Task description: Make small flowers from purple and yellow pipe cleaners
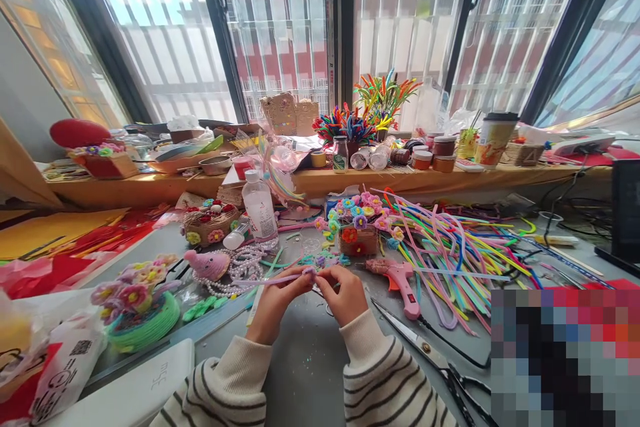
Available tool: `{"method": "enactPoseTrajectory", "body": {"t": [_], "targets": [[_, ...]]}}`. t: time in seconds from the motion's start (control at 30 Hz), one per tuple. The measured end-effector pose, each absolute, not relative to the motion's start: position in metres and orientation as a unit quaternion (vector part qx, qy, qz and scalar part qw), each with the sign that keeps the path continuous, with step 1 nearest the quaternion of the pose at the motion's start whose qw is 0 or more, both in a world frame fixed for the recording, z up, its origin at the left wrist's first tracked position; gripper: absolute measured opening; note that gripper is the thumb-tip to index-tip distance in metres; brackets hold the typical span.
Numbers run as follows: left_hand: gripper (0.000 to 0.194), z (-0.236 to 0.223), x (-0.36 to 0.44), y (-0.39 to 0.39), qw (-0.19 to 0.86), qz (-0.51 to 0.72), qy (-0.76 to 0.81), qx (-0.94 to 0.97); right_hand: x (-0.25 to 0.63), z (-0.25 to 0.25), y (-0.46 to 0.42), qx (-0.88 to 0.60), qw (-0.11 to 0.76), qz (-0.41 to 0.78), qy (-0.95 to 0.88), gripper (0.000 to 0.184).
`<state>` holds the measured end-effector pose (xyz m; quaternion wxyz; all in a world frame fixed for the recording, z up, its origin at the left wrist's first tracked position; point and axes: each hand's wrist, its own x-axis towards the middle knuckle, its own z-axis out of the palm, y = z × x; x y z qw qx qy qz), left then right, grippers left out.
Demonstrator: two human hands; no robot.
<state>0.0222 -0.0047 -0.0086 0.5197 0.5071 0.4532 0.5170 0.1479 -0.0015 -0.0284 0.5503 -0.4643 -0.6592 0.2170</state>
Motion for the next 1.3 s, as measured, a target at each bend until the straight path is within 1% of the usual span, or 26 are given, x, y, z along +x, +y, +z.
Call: {"method": "enactPoseTrajectory", "body": {"t": [0.13,0.27,0.37,0.5,0.6,0.67,0.77,0.83,0.9,1.0,1.13,1.3], "targets": [[0.028,-0.01,0.021,-0.003,0.549,0.512,0.458,0.477,0.152,-0.025,-0.002,-0.463,0.503,0.225,-0.694,0.021],[0.026,-0.014,0.022,-0.004,0.512,0.514,0.467,0.505,0.153,-0.021,-0.004,-0.492,0.458,0.185,-0.717,0.02],[0.023,-0.016,0.024,-0.005,0.438,0.515,0.478,0.561,0.151,-0.023,-0.005,-0.511,0.446,0.15,-0.72,0.019],[0.016,-0.016,0.027,-0.006,0.286,0.522,0.474,0.649,0.146,-0.027,-0.006,-0.54,0.437,0.083,-0.715,0.016],[0.014,-0.016,0.028,-0.006,0.242,0.524,0.457,0.677,0.144,-0.028,-0.007,-0.562,0.429,0.049,-0.706,0.017],[0.015,-0.015,0.028,-0.006,0.266,0.529,0.46,0.662,0.144,-0.027,-0.007,-0.555,0.442,0.067,-0.702,0.019],[0.021,-0.015,0.026,-0.005,0.39,0.543,0.461,0.584,0.145,-0.024,-0.006,-0.524,0.486,0.151,-0.683,0.024],[0.024,-0.014,0.025,-0.004,0.474,0.552,0.449,0.519,0.146,-0.023,-0.005,-0.513,0.499,0.205,-0.667,0.026],[0.024,-0.015,0.024,-0.002,0.509,0.558,0.448,0.479,0.146,-0.022,-0.004,-0.508,0.491,0.243,-0.665,0.027],[0.025,-0.016,0.023,-0.001,0.497,0.556,0.464,0.478,0.144,-0.024,-0.004,-0.485,0.472,0.298,-0.673,0.027],[0.024,-0.016,0.023,-0.001,0.451,0.55,0.475,0.518,0.141,-0.026,-0.003,-0.464,0.473,0.349,-0.662,0.022],[0.023,-0.012,0.026,-0.005,0.423,0.543,0.466,0.556,0.141,-0.028,-0.002,-0.461,0.476,0.424,-0.618,0.025]]}}
